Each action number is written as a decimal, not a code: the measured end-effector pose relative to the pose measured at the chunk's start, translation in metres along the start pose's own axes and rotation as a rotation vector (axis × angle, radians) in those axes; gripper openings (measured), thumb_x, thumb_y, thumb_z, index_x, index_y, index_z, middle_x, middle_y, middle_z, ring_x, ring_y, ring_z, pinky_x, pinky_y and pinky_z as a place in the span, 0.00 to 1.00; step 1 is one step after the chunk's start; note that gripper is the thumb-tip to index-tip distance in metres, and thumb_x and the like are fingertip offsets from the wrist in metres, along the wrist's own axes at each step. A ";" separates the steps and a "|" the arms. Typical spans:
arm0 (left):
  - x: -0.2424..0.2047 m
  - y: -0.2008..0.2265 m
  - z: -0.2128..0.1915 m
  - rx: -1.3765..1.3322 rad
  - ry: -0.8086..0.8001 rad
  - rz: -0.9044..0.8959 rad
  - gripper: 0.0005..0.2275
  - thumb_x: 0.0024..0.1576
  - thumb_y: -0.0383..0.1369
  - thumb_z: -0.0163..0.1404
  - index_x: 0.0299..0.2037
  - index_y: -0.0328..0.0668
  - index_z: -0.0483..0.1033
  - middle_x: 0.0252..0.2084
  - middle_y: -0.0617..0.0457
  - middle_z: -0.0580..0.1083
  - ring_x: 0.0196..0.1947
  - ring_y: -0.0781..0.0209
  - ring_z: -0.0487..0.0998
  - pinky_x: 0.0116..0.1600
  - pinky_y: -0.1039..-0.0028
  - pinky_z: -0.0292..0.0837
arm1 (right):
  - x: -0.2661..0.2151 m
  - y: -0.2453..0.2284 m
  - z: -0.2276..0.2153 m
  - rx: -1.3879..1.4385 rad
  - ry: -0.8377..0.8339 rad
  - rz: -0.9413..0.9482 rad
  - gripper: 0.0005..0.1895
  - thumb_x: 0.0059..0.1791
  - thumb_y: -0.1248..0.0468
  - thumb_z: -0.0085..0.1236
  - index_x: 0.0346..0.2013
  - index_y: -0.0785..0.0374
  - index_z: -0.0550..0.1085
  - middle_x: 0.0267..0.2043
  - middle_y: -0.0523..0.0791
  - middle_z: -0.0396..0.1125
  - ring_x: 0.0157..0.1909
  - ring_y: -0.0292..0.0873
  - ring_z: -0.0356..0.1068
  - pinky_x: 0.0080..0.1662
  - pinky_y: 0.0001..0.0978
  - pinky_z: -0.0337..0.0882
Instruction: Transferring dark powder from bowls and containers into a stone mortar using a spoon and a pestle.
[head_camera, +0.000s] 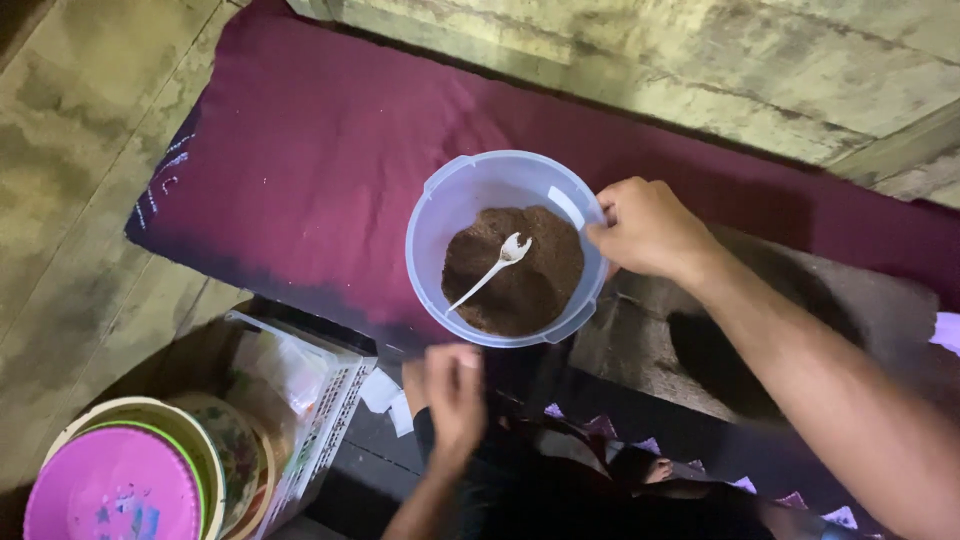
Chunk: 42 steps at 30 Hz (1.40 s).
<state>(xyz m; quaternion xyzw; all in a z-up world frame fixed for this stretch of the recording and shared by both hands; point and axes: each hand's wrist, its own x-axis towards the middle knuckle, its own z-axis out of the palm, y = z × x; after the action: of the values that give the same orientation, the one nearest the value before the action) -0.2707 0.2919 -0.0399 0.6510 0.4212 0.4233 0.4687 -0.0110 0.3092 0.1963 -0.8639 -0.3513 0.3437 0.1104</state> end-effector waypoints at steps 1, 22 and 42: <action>0.017 0.013 -0.007 0.000 0.004 -0.003 0.10 0.66 0.38 0.44 0.37 0.44 0.75 0.38 0.55 0.71 0.40 0.61 0.71 0.49 0.71 0.65 | 0.009 0.007 0.006 -0.003 -0.003 -0.002 0.11 0.52 0.67 0.48 0.38 0.62 0.80 0.32 0.46 0.80 0.31 0.43 0.81 0.39 0.35 0.78; 0.132 0.077 0.012 -0.538 0.125 -0.191 0.26 0.59 0.12 0.44 0.69 0.40 0.66 0.63 0.37 0.72 0.67 0.41 0.70 0.70 0.55 0.60 | 0.038 -0.053 0.057 -0.185 -0.515 -0.248 0.14 0.43 0.66 0.52 0.39 0.69 0.79 0.29 0.56 0.77 0.26 0.50 0.79 0.32 0.36 0.80; 0.114 0.108 0.017 -0.578 0.164 0.201 0.28 0.53 0.08 0.43 0.65 0.35 0.62 0.66 0.31 0.70 0.73 0.39 0.63 0.76 0.49 0.49 | 0.023 0.042 0.059 -1.252 0.801 -0.847 0.08 0.40 0.69 0.53 0.16 0.56 0.73 0.17 0.44 0.59 0.22 0.44 0.60 0.24 0.35 0.58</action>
<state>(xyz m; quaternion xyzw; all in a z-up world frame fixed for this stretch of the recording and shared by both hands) -0.2057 0.3733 0.0787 0.4928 0.2534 0.6206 0.5548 -0.0162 0.2913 0.1223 -0.6178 -0.7043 -0.3150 -0.1520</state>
